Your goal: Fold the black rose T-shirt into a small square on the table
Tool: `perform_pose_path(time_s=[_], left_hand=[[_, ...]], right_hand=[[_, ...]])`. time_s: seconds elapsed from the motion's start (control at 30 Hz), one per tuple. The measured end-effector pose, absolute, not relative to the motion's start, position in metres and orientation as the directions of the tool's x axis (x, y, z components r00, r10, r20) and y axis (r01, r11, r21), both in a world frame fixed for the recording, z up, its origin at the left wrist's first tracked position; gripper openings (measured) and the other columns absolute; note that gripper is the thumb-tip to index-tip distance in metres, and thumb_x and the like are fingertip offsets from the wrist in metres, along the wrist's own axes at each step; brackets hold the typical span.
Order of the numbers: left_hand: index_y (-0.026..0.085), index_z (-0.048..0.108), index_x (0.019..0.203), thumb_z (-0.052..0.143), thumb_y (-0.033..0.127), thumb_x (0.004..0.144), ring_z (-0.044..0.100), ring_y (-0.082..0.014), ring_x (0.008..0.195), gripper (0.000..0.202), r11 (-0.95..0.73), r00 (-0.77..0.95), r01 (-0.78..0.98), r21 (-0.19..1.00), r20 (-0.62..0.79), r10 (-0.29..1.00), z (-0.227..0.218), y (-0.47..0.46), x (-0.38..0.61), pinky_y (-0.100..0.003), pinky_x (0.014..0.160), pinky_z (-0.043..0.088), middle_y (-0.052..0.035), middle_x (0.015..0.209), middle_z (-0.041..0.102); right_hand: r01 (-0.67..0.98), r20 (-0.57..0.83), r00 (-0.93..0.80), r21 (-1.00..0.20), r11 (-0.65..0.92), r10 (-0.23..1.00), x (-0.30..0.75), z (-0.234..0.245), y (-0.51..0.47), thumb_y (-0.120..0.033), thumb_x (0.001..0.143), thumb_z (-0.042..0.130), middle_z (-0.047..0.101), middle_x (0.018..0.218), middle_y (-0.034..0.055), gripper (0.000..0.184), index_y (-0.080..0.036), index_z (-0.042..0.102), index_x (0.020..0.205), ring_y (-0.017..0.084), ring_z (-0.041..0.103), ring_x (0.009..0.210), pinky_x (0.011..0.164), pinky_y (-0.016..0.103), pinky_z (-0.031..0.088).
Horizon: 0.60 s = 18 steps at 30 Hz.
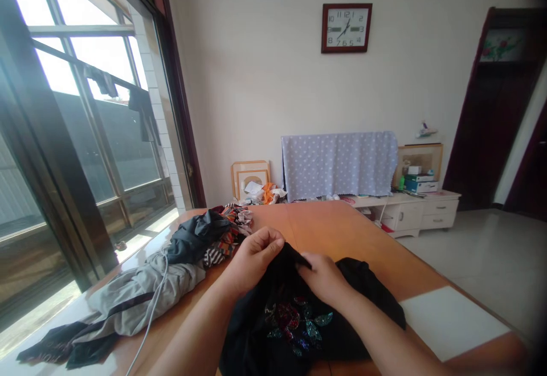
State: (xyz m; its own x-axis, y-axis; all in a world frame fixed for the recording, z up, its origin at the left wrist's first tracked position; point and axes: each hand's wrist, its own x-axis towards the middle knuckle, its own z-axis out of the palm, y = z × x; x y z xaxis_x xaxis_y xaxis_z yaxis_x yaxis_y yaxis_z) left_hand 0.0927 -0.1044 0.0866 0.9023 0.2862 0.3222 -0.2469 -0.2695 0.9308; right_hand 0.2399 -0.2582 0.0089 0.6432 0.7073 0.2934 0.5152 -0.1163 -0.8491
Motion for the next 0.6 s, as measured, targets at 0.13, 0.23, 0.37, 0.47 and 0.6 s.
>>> perform_pose_path(time_s=[0.13, 0.23, 0.37, 0.47, 0.6], left_hand=[[0.019, 0.063, 0.110, 0.064, 0.050, 0.086, 0.058, -0.0123, 0.073, 0.039, -0.244, 0.969, -0.005, 0.970, 0.065, 0.239, 0.075, -0.092, 0.069, -0.023, 0.065, 0.041, -0.0031, 0.091, 0.066], [0.017, 0.061, 0.114, 0.060, 0.052, 0.086, 0.062, -0.0160, 0.070, 0.045, -0.270, 0.950, 0.169, 0.948, -0.084, 0.299, 0.051, -0.077, 0.058, -0.026, 0.061, 0.043, -0.0058, 0.090, 0.068], [0.017, 0.068, 0.103, 0.063, 0.045, 0.082, 0.060, -0.0175, 0.075, 0.036, -0.463, 0.894, 0.177, 0.868, 0.054, 0.444, 0.018, -0.066, 0.064, -0.027, 0.067, 0.044, -0.0046, 0.086, 0.069], [0.019, 0.072, 0.106, 0.067, 0.046, 0.077, 0.059, -0.0178, 0.073, 0.039, -0.535, 0.889, 0.141, 0.833, 0.132, 0.439, 0.001, -0.070, 0.072, -0.028, 0.067, 0.044, -0.0047, 0.090, 0.070], [0.023, 0.073, 0.110, 0.080, 0.047, 0.064, 0.061, -0.0195, 0.072, 0.053, -0.464, 0.924, 0.195, 0.864, -0.003, 0.383, -0.012, -0.085, 0.072, -0.027, 0.064, 0.043, -0.0050, 0.096, 0.071]], right_hand=[[0.199, 0.174, 0.917, -0.980, -0.032, 0.359, 0.287, 0.011, -0.275, -0.032, 0.079, 0.049, 0.074, 0.086, 0.0019, 0.039, -0.025, 0.070, 0.112, 0.019, 0.067, 0.062, 0.053, 0.027, 0.048], [0.093, 0.132, 0.974, -0.974, 0.205, 0.185, 0.323, 0.005, -0.298, -0.036, 0.076, 0.059, 0.075, 0.090, 0.0030, 0.039, -0.022, 0.070, 0.111, 0.021, 0.069, 0.072, 0.053, 0.027, 0.050], [-0.031, 0.065, 0.972, -0.918, 0.395, 0.228, 0.342, -0.008, -0.320, -0.041, 0.072, 0.070, 0.077, 0.095, 0.0039, 0.037, -0.021, 0.069, 0.104, 0.023, 0.070, 0.079, 0.063, 0.032, 0.057], [-0.051, 0.070, 0.952, -0.923, 0.382, 0.298, 0.341, -0.010, -0.328, -0.042, 0.078, 0.066, 0.077, 0.098, 0.0047, 0.036, -0.022, 0.067, 0.107, 0.024, 0.071, 0.082, 0.066, 0.036, 0.060], [-0.010, 0.128, 0.940, -0.916, 0.400, 0.317, 0.335, 0.000, -0.334, -0.044, 0.082, 0.062, 0.075, 0.108, 0.0058, 0.041, -0.023, 0.065, 0.117, 0.026, 0.072, 0.089, 0.070, 0.039, 0.061]])
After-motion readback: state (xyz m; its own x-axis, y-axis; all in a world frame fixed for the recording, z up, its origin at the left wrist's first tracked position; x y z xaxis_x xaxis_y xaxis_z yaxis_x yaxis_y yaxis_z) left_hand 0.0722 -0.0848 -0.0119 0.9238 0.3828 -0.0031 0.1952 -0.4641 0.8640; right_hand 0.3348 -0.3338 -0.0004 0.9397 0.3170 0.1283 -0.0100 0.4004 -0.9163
